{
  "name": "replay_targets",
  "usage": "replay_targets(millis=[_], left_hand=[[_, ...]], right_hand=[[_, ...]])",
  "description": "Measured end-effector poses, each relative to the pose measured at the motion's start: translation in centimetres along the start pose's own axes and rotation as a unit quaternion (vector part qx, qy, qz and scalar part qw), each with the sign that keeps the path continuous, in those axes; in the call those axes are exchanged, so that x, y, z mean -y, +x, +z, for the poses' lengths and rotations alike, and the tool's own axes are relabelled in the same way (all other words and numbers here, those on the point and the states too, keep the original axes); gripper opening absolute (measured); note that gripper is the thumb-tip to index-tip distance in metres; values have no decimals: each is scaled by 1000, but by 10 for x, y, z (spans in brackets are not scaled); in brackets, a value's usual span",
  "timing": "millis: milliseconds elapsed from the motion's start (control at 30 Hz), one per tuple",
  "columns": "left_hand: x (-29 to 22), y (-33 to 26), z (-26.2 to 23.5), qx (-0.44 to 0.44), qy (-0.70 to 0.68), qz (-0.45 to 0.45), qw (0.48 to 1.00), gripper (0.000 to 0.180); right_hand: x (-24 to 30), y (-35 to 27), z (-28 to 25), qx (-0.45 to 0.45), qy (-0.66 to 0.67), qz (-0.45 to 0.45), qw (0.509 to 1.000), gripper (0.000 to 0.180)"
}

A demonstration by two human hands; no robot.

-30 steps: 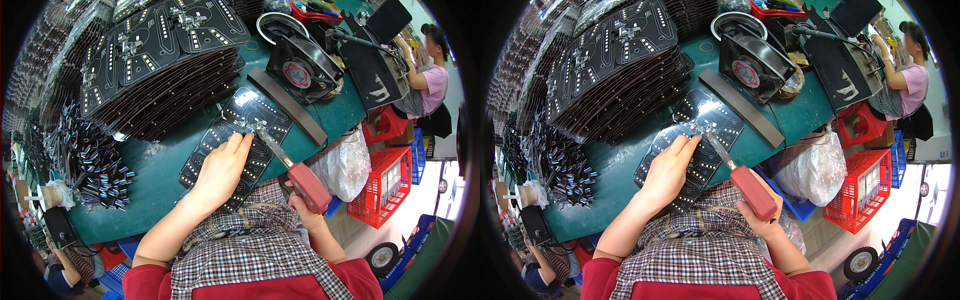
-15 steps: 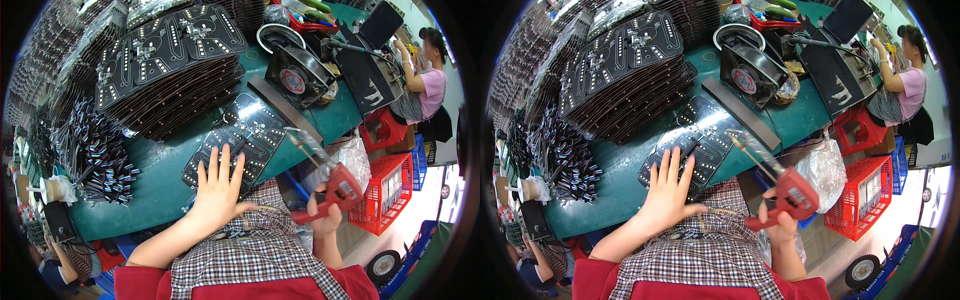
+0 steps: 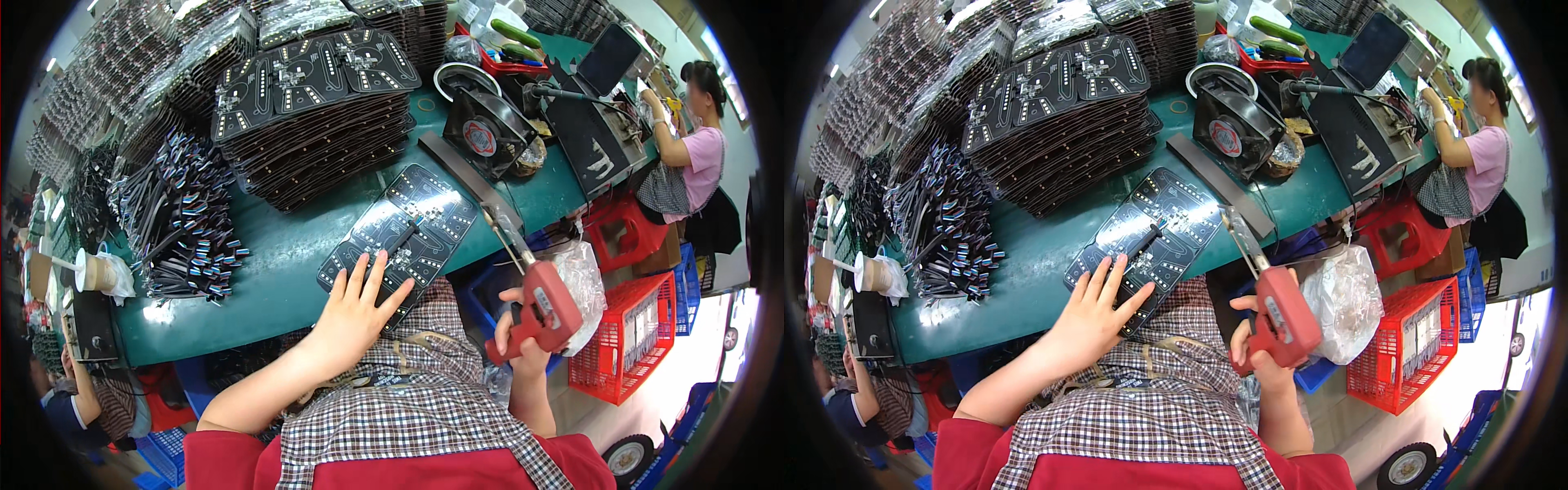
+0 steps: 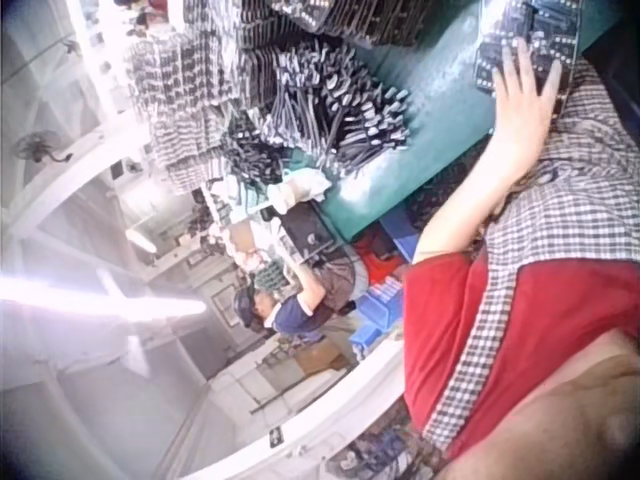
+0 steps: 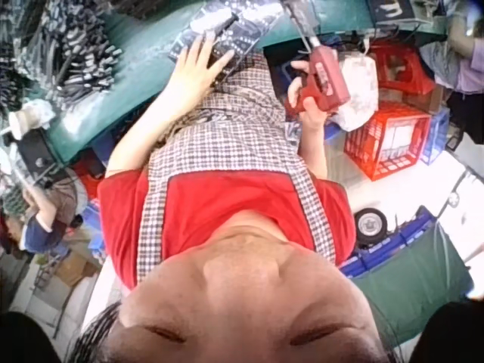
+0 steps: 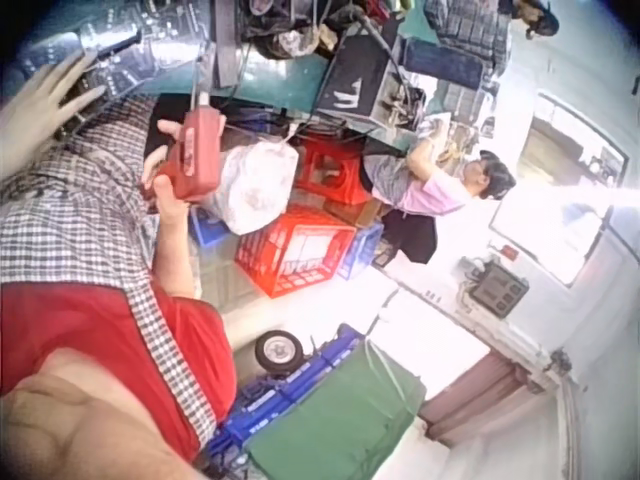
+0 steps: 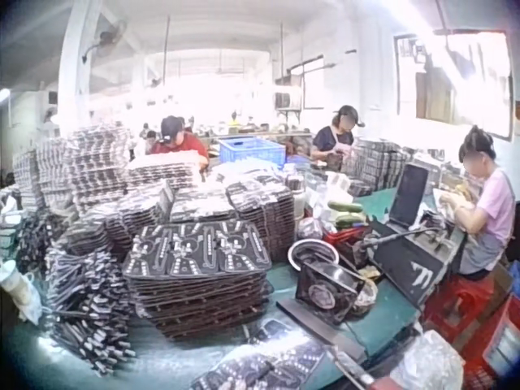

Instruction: The person solders wire harnesses onto circuit boards using a soldering iron and places the finished boards into a bin.

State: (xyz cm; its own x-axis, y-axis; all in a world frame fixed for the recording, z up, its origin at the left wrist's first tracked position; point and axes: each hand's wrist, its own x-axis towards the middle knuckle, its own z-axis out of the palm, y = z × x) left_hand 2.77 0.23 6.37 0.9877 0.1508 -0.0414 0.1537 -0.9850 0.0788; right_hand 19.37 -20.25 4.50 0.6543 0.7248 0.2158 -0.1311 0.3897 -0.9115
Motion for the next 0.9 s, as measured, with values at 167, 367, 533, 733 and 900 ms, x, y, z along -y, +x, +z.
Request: replay_targets(millis=[167, 367, 533, 733, 900], left_hand=[[15, 48, -24, -54, -174, -36, 983, 59], [26, 83, 16, -128, 0, -2, 992, 44], [29, 90, 23, -132, -37, 10, 991, 45], [30, 91, 25, -118, -65, 0, 991, 46], [29, 90, 25, -119, -69, 3, 990, 46]], right_hand=[[-10, 0, 9, -44, -135, 29, 989, 69], [-5, 9, 18, -76, -153, 100, 980, 66], [-9, 7, 9, -97, -78, 188, 974, 77], [-14, 12, 15, -102, -165, 152, 969, 60], [-16, 13, 15, -105, -181, 144, 967, 57]])
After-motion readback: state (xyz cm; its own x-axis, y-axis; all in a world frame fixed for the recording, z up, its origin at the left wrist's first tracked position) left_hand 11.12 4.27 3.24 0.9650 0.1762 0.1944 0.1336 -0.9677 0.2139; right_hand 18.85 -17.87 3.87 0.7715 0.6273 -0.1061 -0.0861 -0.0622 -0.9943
